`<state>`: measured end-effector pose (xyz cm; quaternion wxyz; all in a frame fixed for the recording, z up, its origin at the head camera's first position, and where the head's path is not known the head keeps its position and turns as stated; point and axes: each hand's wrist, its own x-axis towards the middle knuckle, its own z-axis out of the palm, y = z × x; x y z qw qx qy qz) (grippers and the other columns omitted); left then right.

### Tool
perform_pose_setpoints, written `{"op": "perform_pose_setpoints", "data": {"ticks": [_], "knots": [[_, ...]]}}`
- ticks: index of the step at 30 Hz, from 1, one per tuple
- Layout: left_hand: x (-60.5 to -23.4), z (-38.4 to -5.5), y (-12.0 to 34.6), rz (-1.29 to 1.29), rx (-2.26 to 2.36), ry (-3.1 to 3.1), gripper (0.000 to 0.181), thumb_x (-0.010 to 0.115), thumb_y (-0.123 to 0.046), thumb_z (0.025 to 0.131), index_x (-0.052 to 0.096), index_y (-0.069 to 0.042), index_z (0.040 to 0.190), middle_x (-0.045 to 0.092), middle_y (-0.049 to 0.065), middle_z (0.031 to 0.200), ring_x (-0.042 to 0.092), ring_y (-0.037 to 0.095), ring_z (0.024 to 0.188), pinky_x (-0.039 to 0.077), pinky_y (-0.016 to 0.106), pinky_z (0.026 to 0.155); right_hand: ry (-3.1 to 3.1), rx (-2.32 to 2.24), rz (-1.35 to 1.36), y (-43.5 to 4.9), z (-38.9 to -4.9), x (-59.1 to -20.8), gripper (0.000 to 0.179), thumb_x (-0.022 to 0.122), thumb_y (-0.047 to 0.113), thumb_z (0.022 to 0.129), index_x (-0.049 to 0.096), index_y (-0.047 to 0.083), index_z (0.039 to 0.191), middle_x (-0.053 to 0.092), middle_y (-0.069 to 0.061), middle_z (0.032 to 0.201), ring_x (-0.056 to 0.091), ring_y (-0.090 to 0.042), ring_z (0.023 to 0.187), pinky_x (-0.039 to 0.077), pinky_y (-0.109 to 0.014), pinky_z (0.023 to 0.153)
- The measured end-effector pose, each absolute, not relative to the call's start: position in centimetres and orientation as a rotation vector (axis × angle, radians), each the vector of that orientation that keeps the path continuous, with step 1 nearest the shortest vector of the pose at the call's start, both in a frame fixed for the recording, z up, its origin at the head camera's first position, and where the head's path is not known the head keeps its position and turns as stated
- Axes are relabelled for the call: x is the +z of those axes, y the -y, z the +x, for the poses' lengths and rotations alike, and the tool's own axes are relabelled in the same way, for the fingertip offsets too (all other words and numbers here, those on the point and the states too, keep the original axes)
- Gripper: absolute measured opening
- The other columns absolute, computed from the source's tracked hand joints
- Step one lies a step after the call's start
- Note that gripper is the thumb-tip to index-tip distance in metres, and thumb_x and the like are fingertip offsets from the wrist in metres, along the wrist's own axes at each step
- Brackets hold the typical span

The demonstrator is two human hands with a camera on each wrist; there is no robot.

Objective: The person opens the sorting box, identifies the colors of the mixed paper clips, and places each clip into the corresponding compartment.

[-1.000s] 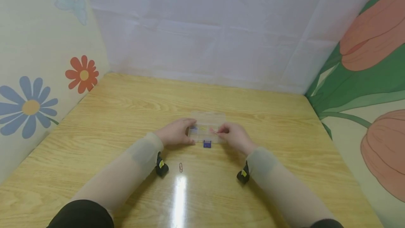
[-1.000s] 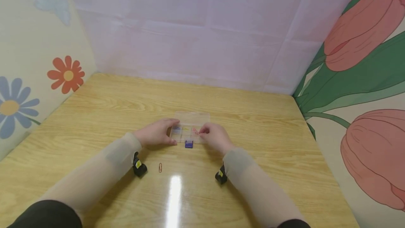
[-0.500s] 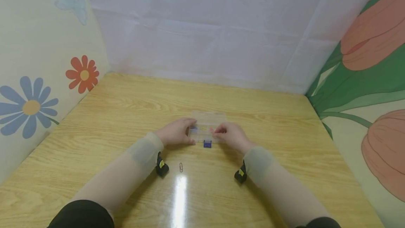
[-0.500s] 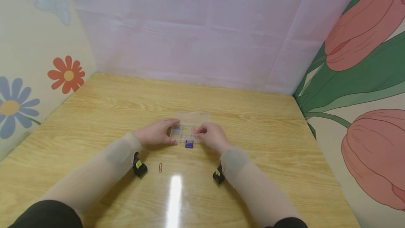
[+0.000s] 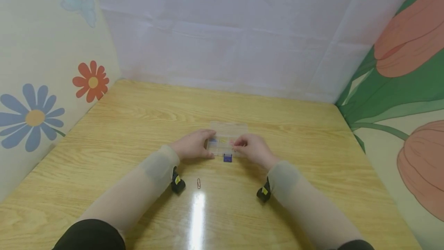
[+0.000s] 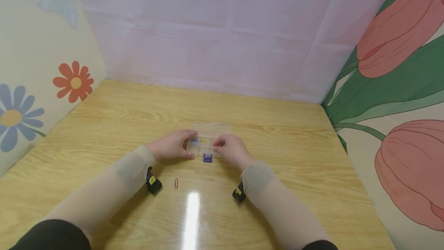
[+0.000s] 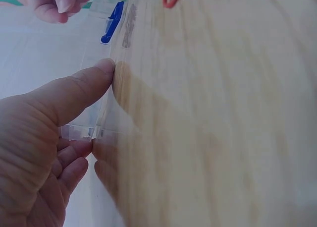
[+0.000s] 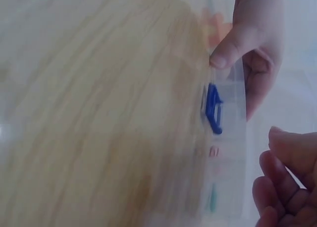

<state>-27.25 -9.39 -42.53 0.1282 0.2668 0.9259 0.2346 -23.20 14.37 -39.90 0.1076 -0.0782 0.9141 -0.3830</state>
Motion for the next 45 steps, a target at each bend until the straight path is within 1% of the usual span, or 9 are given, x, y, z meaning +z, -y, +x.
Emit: {"op": "perform_pose_setpoints", "data": {"ticks": [14,17,19,20,21,23,27,35,45], "knots": [[-42.5,-27.3,9.4,0.783,0.668,-2.695,0.092,0.079,-0.043,0.076,0.035,-0.008,0.149,0.037,0.010,0.151,0.033,0.029,0.139,0.024,0.046,0.115,-2.645,-1.024,-0.557,-11.5,-21.1,-39.2,0.008,0.070,0.017,0.088,0.072,0.013,0.095,0.061,0.005,0.088,0.056,-0.013,0.083,0.051,-0.031,0.075],[-42.4,-27.3,9.4,0.788,0.665,-2.697,0.091,0.079,-0.042,0.077,0.035,-0.008,0.149,0.038,0.011,0.151,0.033,0.029,0.139,0.024,0.046,0.115,-2.649,-0.973,-0.663,-10.7,-20.8,-39.6,0.008,0.072,0.015,0.086,0.073,0.013,0.093,0.063,0.008,0.086,0.057,-0.009,0.083,0.048,-0.035,0.091],[-42.5,-27.3,9.3,0.789,0.663,-2.702,0.091,0.079,-0.041,0.077,0.035,-0.007,0.149,0.038,0.011,0.151,0.033,0.030,0.139,0.024,0.046,0.115,-2.647,-0.930,-0.735,-10.3,-20.5,-39.9,0.007,0.073,0.015,0.084,0.073,0.014,0.092,0.064,0.011,0.084,0.058,-0.007,0.082,0.035,-0.039,0.108],[-42.5,-27.3,9.3,0.792,0.661,-2.704,0.090,0.079,-0.040,0.077,0.035,-0.007,0.148,0.038,0.011,0.151,0.033,0.030,0.139,0.024,0.046,0.115,-2.644,-0.916,-0.763,-10.0,-20.4,-40.0,0.008,0.073,0.015,0.084,0.073,0.014,0.091,0.065,0.012,0.083,0.058,-0.006,0.082,0.027,-0.040,0.114],[-42.6,-27.3,9.3,0.795,0.660,-2.707,0.090,0.079,-0.039,0.077,0.035,-0.007,0.148,0.038,0.011,0.151,0.033,0.030,0.139,0.024,0.046,0.115,-2.626,-0.912,-0.774,-9.8,-20.3,-40.2,0.008,0.074,0.015,0.084,0.073,0.014,0.092,0.066,0.013,0.082,0.059,-0.005,0.081,0.026,-0.039,0.114],[-42.6,-27.4,9.4,0.795,0.656,-2.713,0.088,0.078,-0.038,0.077,0.035,-0.008,0.148,0.038,0.010,0.151,0.033,0.029,0.139,0.024,0.045,0.115,-2.600,-0.882,-0.806,-9.4,-20.0,-40.3,0.010,0.074,0.016,0.084,0.072,0.014,0.094,0.065,0.013,0.083,0.059,-0.004,0.081,0.031,-0.036,0.112],[-42.7,-27.4,9.4,0.813,0.670,-2.708,0.086,0.077,-0.034,0.079,0.035,-0.006,0.148,0.037,0.011,0.151,0.033,0.030,0.139,0.024,0.046,0.115,-2.524,-0.844,-0.838,-8.5,-19.7,-40.7,0.015,0.073,0.017,0.085,0.071,0.014,0.099,0.065,0.011,0.089,0.057,-0.004,0.084,0.049,-0.024,0.083],[-42.7,-27.4,9.5,0.808,0.685,-2.697,0.085,0.077,-0.032,0.079,0.035,-0.007,0.149,0.037,0.011,0.151,0.032,0.030,0.139,0.023,0.046,0.116,-2.469,-0.703,-0.993,-6.9,-19.7,-41.2,0.016,0.074,0.018,0.084,0.071,0.016,0.099,0.065,0.012,0.094,0.056,-0.003,0.091,0.045,-0.019,0.089],[-42.4,-27.2,9.4,0.805,0.685,-2.699,0.085,0.077,-0.035,0.081,0.035,-0.006,0.148,0.037,0.012,0.151,0.032,0.030,0.139,0.023,0.046,0.116,-2.491,-0.544,-1.095,-5.8,-19.5,-41.0,0.012,0.075,0.021,0.082,0.072,0.021,0.093,0.056,0.014,0.091,0.051,-0.002,0.087,0.043,-0.015,0.082]]}}
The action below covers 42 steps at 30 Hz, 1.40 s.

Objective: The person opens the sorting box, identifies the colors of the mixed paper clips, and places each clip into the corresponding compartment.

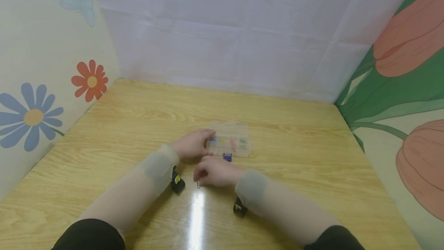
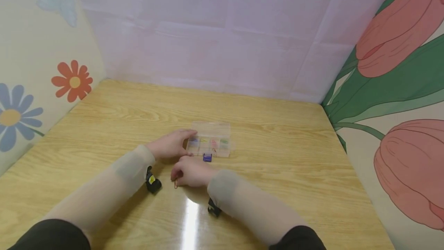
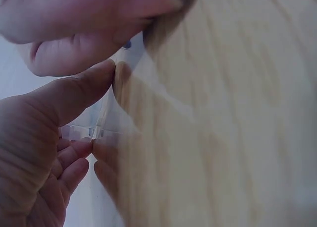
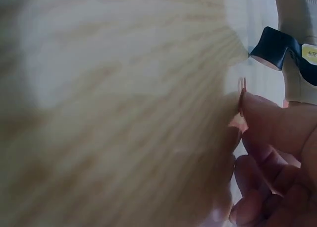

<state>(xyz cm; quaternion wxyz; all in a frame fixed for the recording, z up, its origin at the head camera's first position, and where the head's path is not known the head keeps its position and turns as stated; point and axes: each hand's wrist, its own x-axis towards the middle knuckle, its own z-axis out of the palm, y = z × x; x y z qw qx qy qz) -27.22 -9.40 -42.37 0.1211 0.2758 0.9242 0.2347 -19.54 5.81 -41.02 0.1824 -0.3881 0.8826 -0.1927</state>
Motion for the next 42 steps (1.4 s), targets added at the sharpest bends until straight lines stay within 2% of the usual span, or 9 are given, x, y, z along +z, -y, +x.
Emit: {"op": "perform_pose_setpoints", "data": {"ticks": [3,7,19,22,25,28,29,32,42], "knots": [[-42.4,-27.2,9.4,0.809,0.682,-2.701,0.084,0.077,-0.034,0.081,0.035,-0.006,0.148,0.037,0.012,0.151,0.032,0.030,0.139,0.024,0.045,0.116,-2.506,-0.494,-1.116,-5.7,-19.5,-41.1,0.006,0.075,0.022,0.082,0.069,0.022,0.084,0.054,0.014,0.087,0.049,-0.002,0.084,0.042,-0.015,0.079],[-42.4,-27.2,9.4,0.828,0.684,-2.699,0.084,0.077,-0.031,0.081,0.035,-0.004,0.148,0.037,0.013,0.151,0.032,0.031,0.139,0.023,0.045,0.116,-2.524,-0.465,-1.117,-5.9,-19.6,-41.3,0.012,0.075,0.026,0.083,0.064,0.024,0.077,0.053,0.014,0.083,0.049,-0.002,0.080,0.042,-0.016,0.076],[-42.4,-27.2,9.5,0.826,0.693,-2.691,0.084,0.077,-0.031,0.080,0.035,-0.004,0.148,0.038,0.013,0.151,0.032,0.030,0.139,0.023,0.045,0.116,-2.526,-0.690,-0.923,-7.6,-19.8,-41.4,0.016,0.073,0.022,0.085,0.061,0.021,0.074,0.057,0.013,0.074,0.051,-0.005,0.073,0.044,-0.019,0.069],[-42.4,-27.2,9.4,0.817,0.689,-2.693,0.084,0.078,-0.030,0.079,0.036,-0.004,0.147,0.038,0.013,0.150,0.033,0.031,0.139,0.024,0.045,0.116,-2.523,-0.804,-0.863,-8.4,-20.1,-41.2,0.014,0.074,0.016,0.084,0.062,0.019,0.077,0.059,0.012,0.076,0.052,-0.006,0.075,0.046,-0.023,0.073],[-42.3,-27.2,9.4,0.817,0.675,-2.703,0.085,0.079,-0.031,0.078,0.037,-0.003,0.147,0.039,0.014,0.149,0.034,0.031,0.138,0.024,0.045,0.115,-2.531,-0.911,-0.817,-9.3,-20.6,-40.8,0.011,0.074,0.011,0.083,0.064,0.017,0.080,0.062,0.011,0.079,0.056,-0.006,0.078,0.043,-0.032,0.097],[-42.3,-27.2,9.4,0.815,0.669,-2.706,0.087,0.079,-0.034,0.078,0.037,-0.003,0.147,0.040,0.014,0.149,0.034,0.031,0.138,0.025,0.045,0.115,-2.568,-0.959,-0.777,-10.2,-21.1,-40.4,0.010,0.073,0.009,0.083,0.066,0.015,0.083,0.063,0.009,0.081,0.057,-0.007,0.080,0.042,-0.036,0.100],[-42.3,-27.2,9.4,0.816,0.669,-2.705,0.087,0.079,-0.035,0.078,0.036,-0.003,0.147,0.039,0.014,0.149,0.034,0.031,0.138,0.025,0.045,0.115,-2.586,-0.954,-0.759,-10.5,-21.3,-40.3,0.009,0.073,0.009,0.084,0.066,0.016,0.084,0.063,0.009,0.082,0.057,-0.008,0.081,0.043,-0.036,0.100],[-42.4,-27.3,9.4,0.809,0.674,-2.703,0.088,0.080,-0.037,0.077,0.036,-0.004,0.147,0.039,0.013,0.149,0.034,0.031,0.138,0.026,0.045,0.115,-2.616,-0.960,-0.669,-11.3,-21.7,-39.9,0.009,0.071,0.010,0.085,0.066,0.017,0.085,0.062,0.008,0.084,0.057,-0.010,0.082,0.050,-0.031,0.080],[-42.5,-27.4,9.4,0.824,0.677,-2.708,0.092,0.081,-0.039,0.075,0.036,-0.004,0.147,0.040,0.013,0.148,0.037,0.031,0.136,0.026,0.046,0.114,-2.711,-1.034,-0.445,-13.3,-23.5,-39.7,0.004,0.070,0.012,0.086,0.068,0.016,0.087,0.064,0.005,0.085,0.059,-0.014,0.083,0.050,-0.033,0.080]]}}
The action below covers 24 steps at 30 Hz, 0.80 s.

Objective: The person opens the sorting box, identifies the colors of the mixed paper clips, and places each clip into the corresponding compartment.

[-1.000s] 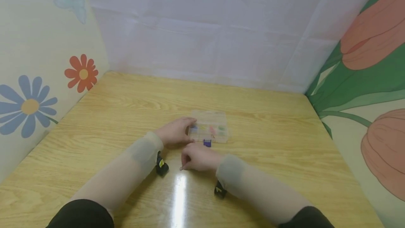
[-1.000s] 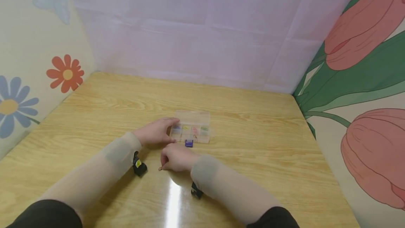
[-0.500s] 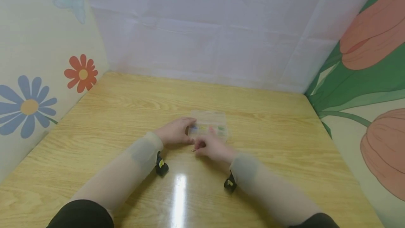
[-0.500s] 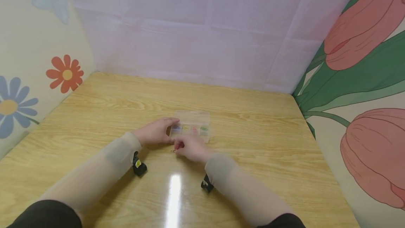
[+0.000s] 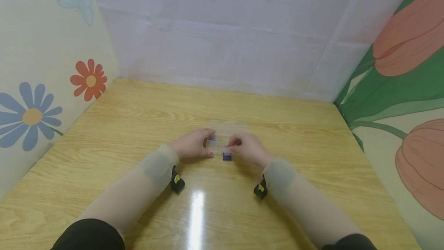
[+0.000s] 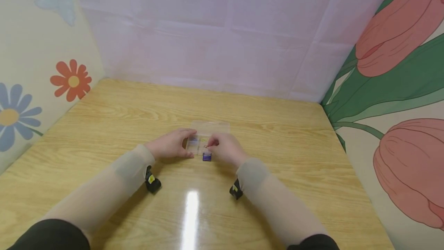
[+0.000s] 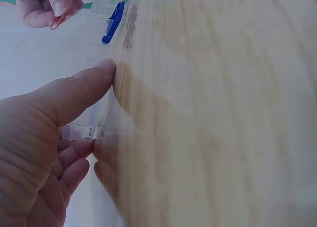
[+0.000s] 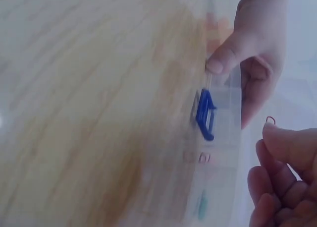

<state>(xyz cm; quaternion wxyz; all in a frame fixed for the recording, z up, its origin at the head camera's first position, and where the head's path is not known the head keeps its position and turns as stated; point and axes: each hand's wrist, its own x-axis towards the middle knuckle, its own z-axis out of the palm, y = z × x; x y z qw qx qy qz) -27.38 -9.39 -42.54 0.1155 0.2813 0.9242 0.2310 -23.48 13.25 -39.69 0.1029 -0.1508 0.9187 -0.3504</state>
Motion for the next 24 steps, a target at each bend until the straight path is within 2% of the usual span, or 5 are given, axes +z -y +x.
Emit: {"op": "perform_pose_setpoints", "data": {"ticks": [5,13,24], "knots": [[-42.6,-27.5,9.4,0.821,0.679,-2.708,0.092,0.081,-0.040,0.075,0.036,-0.004,0.147,0.040,0.014,0.149,0.037,0.032,0.136,0.026,0.046,0.115,-2.770,-1.040,-0.342,-13.9,-24.2,-39.9,0.004,0.071,0.015,0.086,0.069,0.018,0.088,0.066,0.005,0.089,0.060,-0.015,0.087,0.050,-0.035,0.085],[-42.5,-27.5,9.3,0.819,0.670,-2.705,0.092,0.080,-0.039,0.075,0.036,-0.003,0.147,0.039,0.015,0.149,0.036,0.032,0.137,0.025,0.046,0.115,-2.782,-1.019,-0.226,-14.5,-24.8,-40.0,0.004,0.070,0.017,0.087,0.068,0.015,0.090,0.066,0.001,0.095,0.059,-0.020,0.093,0.049,-0.039,0.088],[-42.4,-27.3,9.3,0.809,0.662,-2.707,0.091,0.080,-0.040,0.076,0.036,-0.004,0.147,0.038,0.013,0.150,0.035,0.031,0.137,0.024,0.046,0.115,-2.760,-1.014,-0.242,-14.3,-24.7,-40.3,0.004,0.072,0.020,0.086,0.069,0.018,0.086,0.067,0.003,0.090,0.059,-0.018,0.089,0.049,-0.038,0.086]]}}
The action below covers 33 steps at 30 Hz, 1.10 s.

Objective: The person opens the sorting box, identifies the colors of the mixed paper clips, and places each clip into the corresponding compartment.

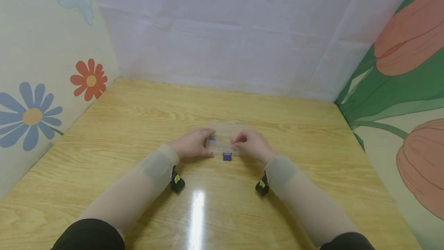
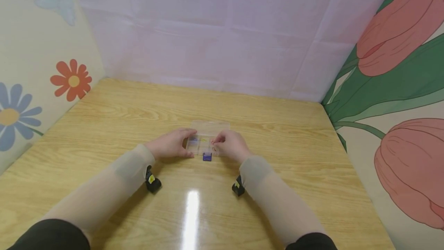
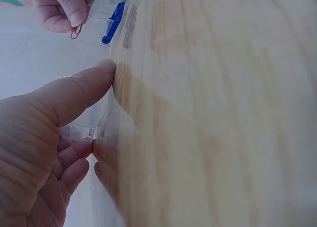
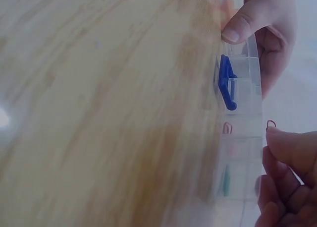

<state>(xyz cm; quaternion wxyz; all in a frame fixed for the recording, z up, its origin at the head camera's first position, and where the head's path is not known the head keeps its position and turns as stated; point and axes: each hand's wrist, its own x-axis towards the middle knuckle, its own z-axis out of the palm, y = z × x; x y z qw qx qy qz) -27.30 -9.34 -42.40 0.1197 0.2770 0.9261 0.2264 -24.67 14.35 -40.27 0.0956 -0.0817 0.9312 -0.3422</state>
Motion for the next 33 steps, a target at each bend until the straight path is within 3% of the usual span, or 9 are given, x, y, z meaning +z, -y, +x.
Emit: {"op": "perform_pose_setpoints", "data": {"ticks": [24,33], "knots": [[-42.15,-27.08,9.35,0.819,0.643,-2.699,0.091,0.078,-0.040,0.077,0.034,-0.004,0.148,0.036,0.013,0.151,0.033,0.031,0.138,0.024,0.046,0.115,-2.725,-1.053,-0.241,-14.15,-24.31,-40.43,0.007,0.072,0.025,0.086,0.070,0.018,0.087,0.066,0.004,0.091,0.058,-0.017,0.088,0.049,-0.036,0.085],[-42.12,-26.70,9.57,0.867,0.573,-2.696,0.094,0.074,-0.044,0.081,0.025,-0.009,0.153,0.020,0.008,0.159,0.027,0.032,0.141,0.023,0.048,0.115,-2.689,-1.104,-0.235,-14.05,-24.17,-40.44,0.011,0.071,0.031,0.087,0.070,0.020,0.090,0.067,0.005,0.092,0.059,-0.016,0.088,0.050,-0.036,0.084]]}}
